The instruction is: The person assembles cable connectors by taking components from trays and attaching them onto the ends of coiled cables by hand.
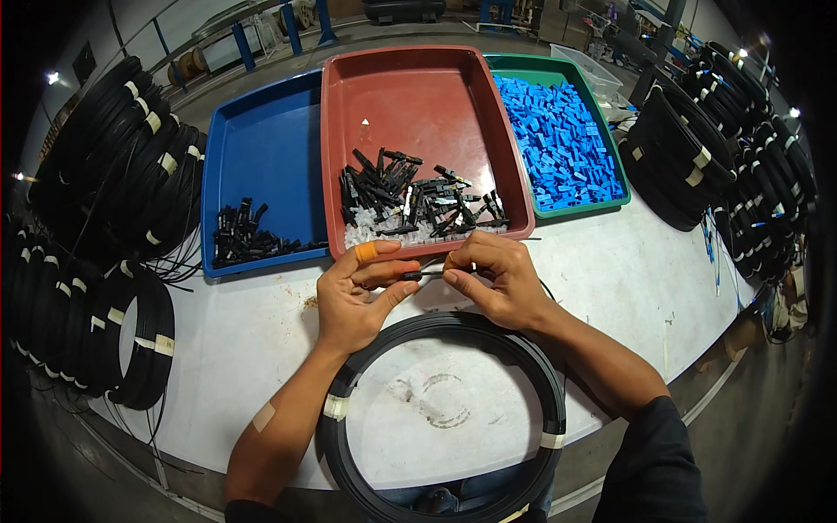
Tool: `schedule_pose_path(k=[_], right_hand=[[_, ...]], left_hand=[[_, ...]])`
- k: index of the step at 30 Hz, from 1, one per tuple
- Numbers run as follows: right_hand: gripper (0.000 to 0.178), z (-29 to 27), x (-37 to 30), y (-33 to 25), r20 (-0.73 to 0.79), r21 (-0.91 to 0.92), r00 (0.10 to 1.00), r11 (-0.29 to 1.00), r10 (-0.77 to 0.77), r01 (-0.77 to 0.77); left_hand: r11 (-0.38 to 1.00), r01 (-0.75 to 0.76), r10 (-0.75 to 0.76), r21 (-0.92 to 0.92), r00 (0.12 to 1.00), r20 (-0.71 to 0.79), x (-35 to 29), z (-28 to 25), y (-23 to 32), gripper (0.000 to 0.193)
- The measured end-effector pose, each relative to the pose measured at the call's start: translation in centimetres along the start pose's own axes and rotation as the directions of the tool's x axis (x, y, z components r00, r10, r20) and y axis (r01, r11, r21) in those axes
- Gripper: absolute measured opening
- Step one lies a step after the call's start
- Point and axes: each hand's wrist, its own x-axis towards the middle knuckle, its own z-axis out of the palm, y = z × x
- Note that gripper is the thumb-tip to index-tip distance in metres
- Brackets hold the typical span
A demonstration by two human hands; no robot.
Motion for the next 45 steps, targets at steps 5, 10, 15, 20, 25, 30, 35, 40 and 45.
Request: schedule_pose_path(k=[5, 10, 15, 20, 25, 30, 35, 40, 45], right_hand=[[0.011, -0.2, -0.1, -0.2, 0.001, -0.026, 1.000, 1.000, -0.004, 0.004], [0.010, -0.5, -0.1, -0.3, -0.001, -0.121, 0.997, 0.990, -0.076, 0.075], [0.007, -0.9, 0.2, -0.8, 0.029, -0.174, 0.989, 0.974, -0.146, 0.148], [0.007, -1.0, 0.1, -1.0, 0.051, -0.146, 0.994, 0.984, -0.099, 0.105], [0.011, -1.1, 0.3, -1.2, 0.198, 0.110, 0.952, 0.960, 0.233, -0.258], [0.008, -1.1, 0.3, -1.6, 0.066, -0.208, 0.982, 0.960, -0.178, 0.188], [0.011, -1.0, 0.2, -1.7, 0.098, -0.225, 0.971, 0.945, -0.219, 0.236], [0.012, -0.4, 0.1, -1.5, 0.083, -0.257, 0.972, 0.937, -0.220, 0.234], [0.014, 0.1, 0.0, -1.6, 0.008, -0.298, 0.971, 0.926, -0.238, 0.230]], left_hand=[[1.000, 0.000, 0.000, 0.029, 1.000, 0.011, 0.0, -0.1, 0.1, 0.052], [0.999, 0.037, -0.038, 0.023, 0.999, 0.025, 0.0, 0.0, 0.2, 0.051], [0.996, 0.074, -0.076, 0.044, 0.997, 0.034, 0.0, -0.1, 0.2, 0.049], [1.000, 0.009, -0.009, -0.010, 0.999, 0.038, -0.1, 0.0, 0.0, 0.039], [0.999, -0.041, 0.040, 0.015, 0.997, 0.073, -0.2, -0.3, 0.2, 0.030], [0.998, -0.056, 0.057, -0.011, 0.996, 0.069, -0.2, -0.3, 0.1, 0.026], [0.995, -0.081, 0.074, 0.052, 0.988, 0.133, 0.1, -0.2, 0.6, 0.027], [0.955, -0.180, 0.150, 0.238, 0.979, 0.139, 0.6, -0.1, 1.5, 0.028], [0.934, -0.227, 0.228, 0.277, 0.973, 0.029, 0.5, 0.1, 1.8, 0.021]])
